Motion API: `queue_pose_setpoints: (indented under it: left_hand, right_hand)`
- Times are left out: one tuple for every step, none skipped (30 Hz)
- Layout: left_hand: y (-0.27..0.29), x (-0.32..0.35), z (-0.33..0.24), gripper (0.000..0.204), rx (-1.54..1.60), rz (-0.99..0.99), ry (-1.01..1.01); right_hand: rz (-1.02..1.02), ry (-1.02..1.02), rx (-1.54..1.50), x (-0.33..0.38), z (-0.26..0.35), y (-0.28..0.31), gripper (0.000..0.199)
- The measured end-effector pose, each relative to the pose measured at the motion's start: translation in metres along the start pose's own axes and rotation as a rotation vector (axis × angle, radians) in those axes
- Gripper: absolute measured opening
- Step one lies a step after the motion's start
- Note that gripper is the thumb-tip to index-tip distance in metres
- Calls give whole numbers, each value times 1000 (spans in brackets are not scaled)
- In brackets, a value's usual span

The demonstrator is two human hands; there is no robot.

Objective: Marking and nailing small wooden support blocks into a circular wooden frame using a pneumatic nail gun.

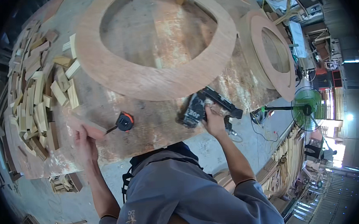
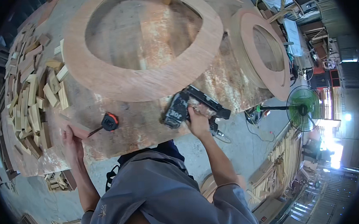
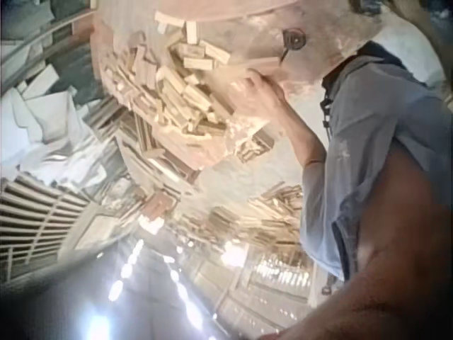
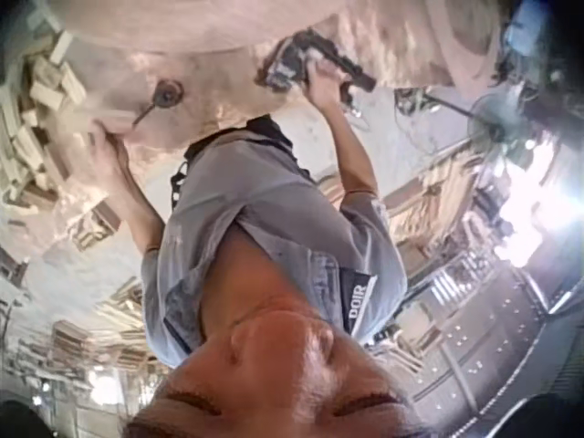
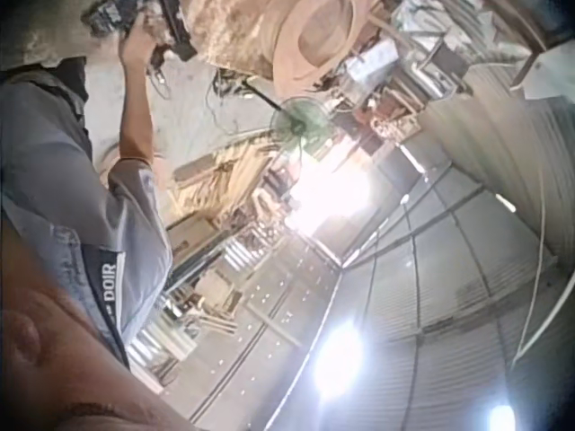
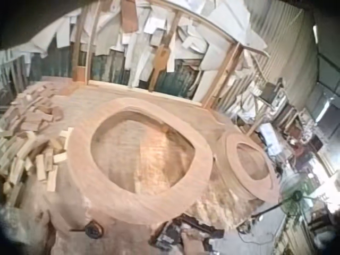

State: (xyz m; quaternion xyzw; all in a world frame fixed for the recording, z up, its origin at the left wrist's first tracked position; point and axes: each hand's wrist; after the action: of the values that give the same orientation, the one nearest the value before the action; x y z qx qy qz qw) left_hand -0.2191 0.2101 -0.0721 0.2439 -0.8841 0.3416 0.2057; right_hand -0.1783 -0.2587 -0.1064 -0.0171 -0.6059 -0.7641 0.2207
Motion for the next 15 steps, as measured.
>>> queue_pose_setpoints:
  left_hand:
    - [-5,-1,16,31,4,5,-3]
    - [-6,-5,40,30,-212,81,-78]
    - [-19,-1,53,29,-430,152,-153]
    - [-34,5,67,28,-512,142,-134]
    - [-64,15,83,27,-596,132,-109]
    - [-88,22,97,28,-616,171,-111]
    - [-112,27,110,28,-640,213,-113]
    - [-130,31,125,29,-601,243,-43]
    - [-143,34,140,29,-563,270,30]
    - [-156,33,153,29,-731,268,-179]
    - [-168,32,168,29,-901,270,-382]
    - [-176,31,183,29,-915,249,-375]
    - [-182,30,198,29,-814,244,-293]
    - [-189,28,210,29,-710,240,-212]
    - [-196,27,217,29,-720,216,-209]
  right_hand:
    - [-6,0,4,3,1,7,66]
    - [-28,53,20,7,2,15,63]
    - [-47,109,34,11,-1,25,61]
    - [-49,119,34,14,-6,40,61]
    - [-14,120,60,21,-10,53,61]
    - [22,126,85,27,-19,60,60]
    - [-78,229,112,33,-41,59,59]
    - [-74,244,101,36,-53,68,59]
    - [-7,207,59,40,-60,83,58]
    - [62,171,17,42,-67,96,58]
    - [-29,179,-21,46,-77,102,47]
    - [-16,193,-37,47,-91,102,47]
    - [-17,179,-72,49,-106,102,41]
    - [-19,160,-105,49,-119,101,36]
    - [-93,165,-173,50,-125,102,29]
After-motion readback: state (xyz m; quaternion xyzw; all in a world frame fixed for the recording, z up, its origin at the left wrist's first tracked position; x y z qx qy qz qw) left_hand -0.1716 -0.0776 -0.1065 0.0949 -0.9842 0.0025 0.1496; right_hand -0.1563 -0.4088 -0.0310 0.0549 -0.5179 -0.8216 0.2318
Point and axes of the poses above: each hand's wrist, its own x-axis away from the middle knuckle, its own y-axis out of the back of the hand, z = x × y, and after that the axes turned 14 degrees about y, right-handed
